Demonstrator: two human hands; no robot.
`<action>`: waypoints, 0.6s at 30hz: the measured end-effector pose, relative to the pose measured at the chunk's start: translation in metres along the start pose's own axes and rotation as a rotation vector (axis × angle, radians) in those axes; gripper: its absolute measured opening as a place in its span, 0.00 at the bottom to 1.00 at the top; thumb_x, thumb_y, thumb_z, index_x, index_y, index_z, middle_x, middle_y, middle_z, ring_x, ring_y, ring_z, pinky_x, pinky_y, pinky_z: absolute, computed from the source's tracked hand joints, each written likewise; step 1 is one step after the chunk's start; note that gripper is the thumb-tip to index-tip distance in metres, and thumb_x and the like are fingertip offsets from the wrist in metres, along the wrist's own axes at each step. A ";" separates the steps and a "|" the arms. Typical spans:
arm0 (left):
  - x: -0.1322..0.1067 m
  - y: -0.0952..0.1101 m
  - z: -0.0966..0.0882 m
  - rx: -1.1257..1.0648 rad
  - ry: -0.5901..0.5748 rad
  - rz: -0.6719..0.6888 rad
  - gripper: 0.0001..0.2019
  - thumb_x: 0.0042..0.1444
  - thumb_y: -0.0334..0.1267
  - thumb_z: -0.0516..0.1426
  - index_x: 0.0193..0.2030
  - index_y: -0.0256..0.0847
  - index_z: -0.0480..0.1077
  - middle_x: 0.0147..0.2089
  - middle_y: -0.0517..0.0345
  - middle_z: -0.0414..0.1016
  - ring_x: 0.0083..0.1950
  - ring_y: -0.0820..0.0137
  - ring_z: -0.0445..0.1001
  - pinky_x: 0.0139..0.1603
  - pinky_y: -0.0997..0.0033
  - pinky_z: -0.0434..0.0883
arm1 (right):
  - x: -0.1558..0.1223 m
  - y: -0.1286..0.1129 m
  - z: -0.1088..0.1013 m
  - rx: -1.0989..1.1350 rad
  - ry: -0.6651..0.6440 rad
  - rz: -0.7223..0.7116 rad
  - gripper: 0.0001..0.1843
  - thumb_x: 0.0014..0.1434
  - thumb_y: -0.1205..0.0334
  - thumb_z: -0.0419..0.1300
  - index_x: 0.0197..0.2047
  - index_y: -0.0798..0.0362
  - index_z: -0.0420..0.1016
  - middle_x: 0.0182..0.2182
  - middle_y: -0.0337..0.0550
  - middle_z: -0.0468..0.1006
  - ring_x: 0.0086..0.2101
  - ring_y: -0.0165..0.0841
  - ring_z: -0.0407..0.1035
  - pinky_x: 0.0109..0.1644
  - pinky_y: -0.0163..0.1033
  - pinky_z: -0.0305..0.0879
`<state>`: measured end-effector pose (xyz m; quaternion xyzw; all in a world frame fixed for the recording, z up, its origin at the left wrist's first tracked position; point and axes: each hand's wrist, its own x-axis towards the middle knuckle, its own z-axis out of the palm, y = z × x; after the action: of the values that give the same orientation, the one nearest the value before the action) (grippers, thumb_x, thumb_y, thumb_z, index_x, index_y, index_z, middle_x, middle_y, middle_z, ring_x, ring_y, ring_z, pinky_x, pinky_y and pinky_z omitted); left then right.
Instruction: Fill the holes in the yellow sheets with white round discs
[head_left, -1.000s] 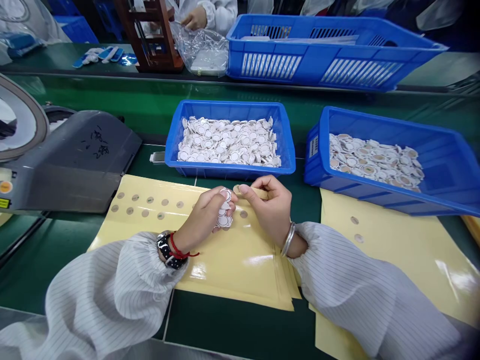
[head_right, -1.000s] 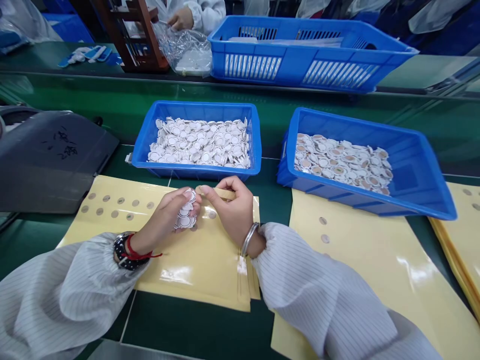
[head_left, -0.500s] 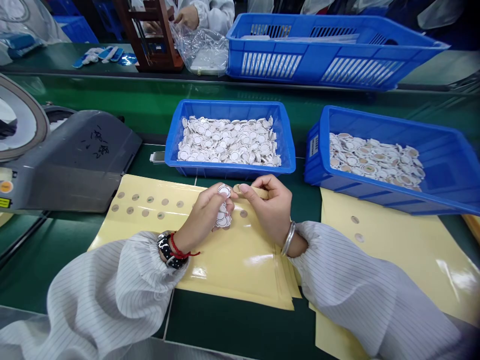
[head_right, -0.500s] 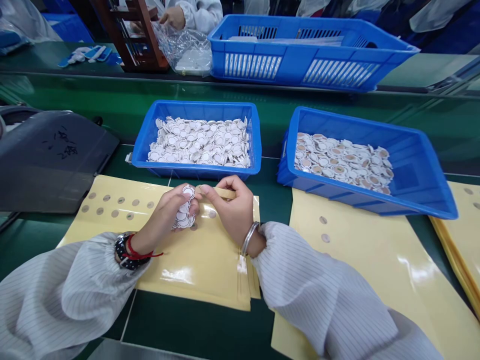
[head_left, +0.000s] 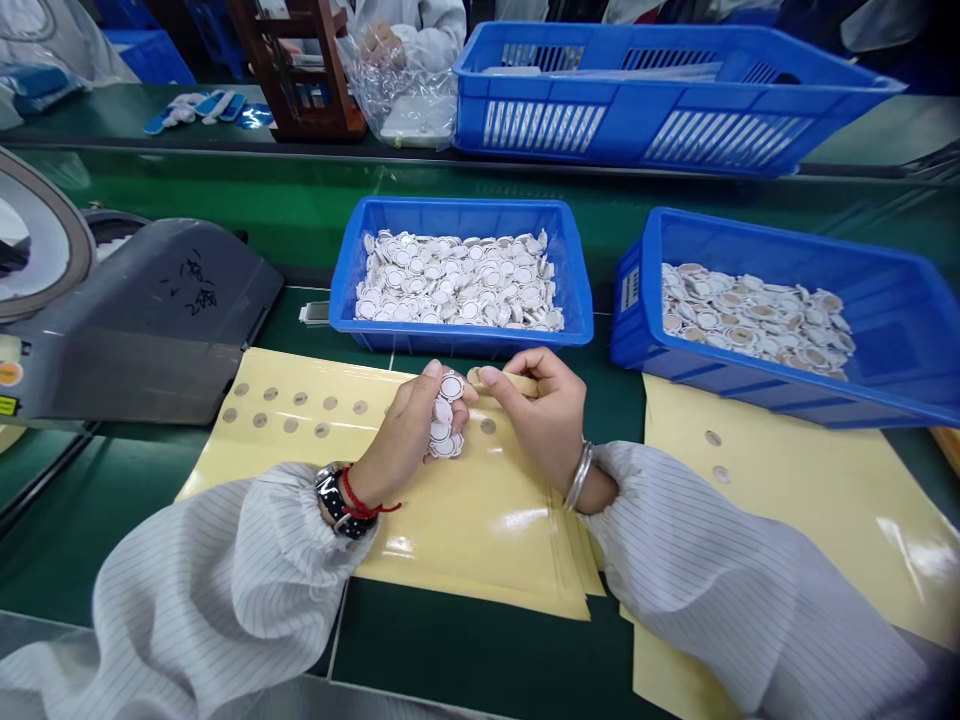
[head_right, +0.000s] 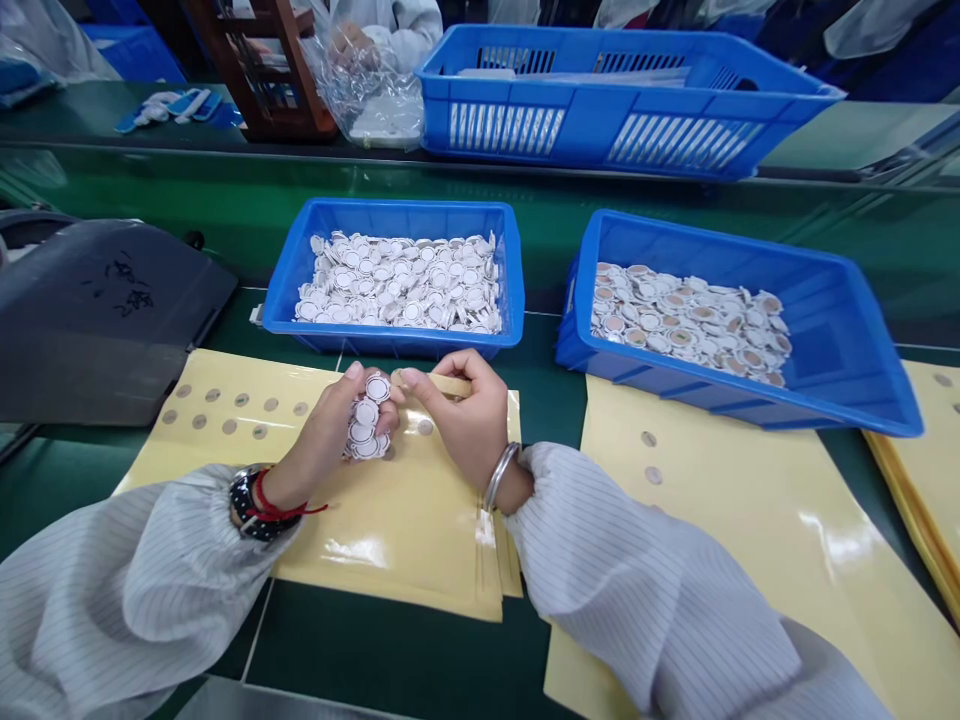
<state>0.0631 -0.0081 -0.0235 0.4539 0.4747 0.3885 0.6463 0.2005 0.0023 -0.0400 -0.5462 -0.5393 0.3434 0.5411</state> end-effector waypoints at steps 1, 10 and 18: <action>0.000 -0.001 -0.001 -0.004 -0.001 0.001 0.22 0.58 0.54 0.42 0.29 0.39 0.64 0.20 0.63 0.61 0.18 0.76 0.60 0.17 0.78 0.61 | 0.000 0.000 0.000 0.002 0.000 0.004 0.17 0.46 0.53 0.65 0.22 0.53 0.62 0.20 0.33 0.64 0.23 0.26 0.59 0.26 0.33 0.59; 0.001 -0.002 -0.002 -0.009 0.013 -0.032 0.20 0.56 0.53 0.44 0.28 0.39 0.64 0.19 0.63 0.62 0.17 0.76 0.59 0.16 0.77 0.60 | 0.000 0.002 0.000 0.018 0.006 0.018 0.17 0.45 0.52 0.65 0.22 0.53 0.62 0.20 0.33 0.65 0.23 0.27 0.63 0.26 0.33 0.60; 0.001 0.000 -0.002 0.019 0.029 -0.027 0.21 0.56 0.52 0.45 0.23 0.38 0.62 0.18 0.61 0.62 0.17 0.75 0.60 0.17 0.77 0.61 | 0.000 0.003 0.000 0.008 0.006 0.011 0.17 0.45 0.52 0.65 0.22 0.53 0.63 0.19 0.34 0.66 0.23 0.27 0.63 0.26 0.33 0.60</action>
<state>0.0614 -0.0071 -0.0242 0.4482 0.4937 0.3817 0.6401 0.2007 0.0030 -0.0424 -0.5481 -0.5334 0.3470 0.5428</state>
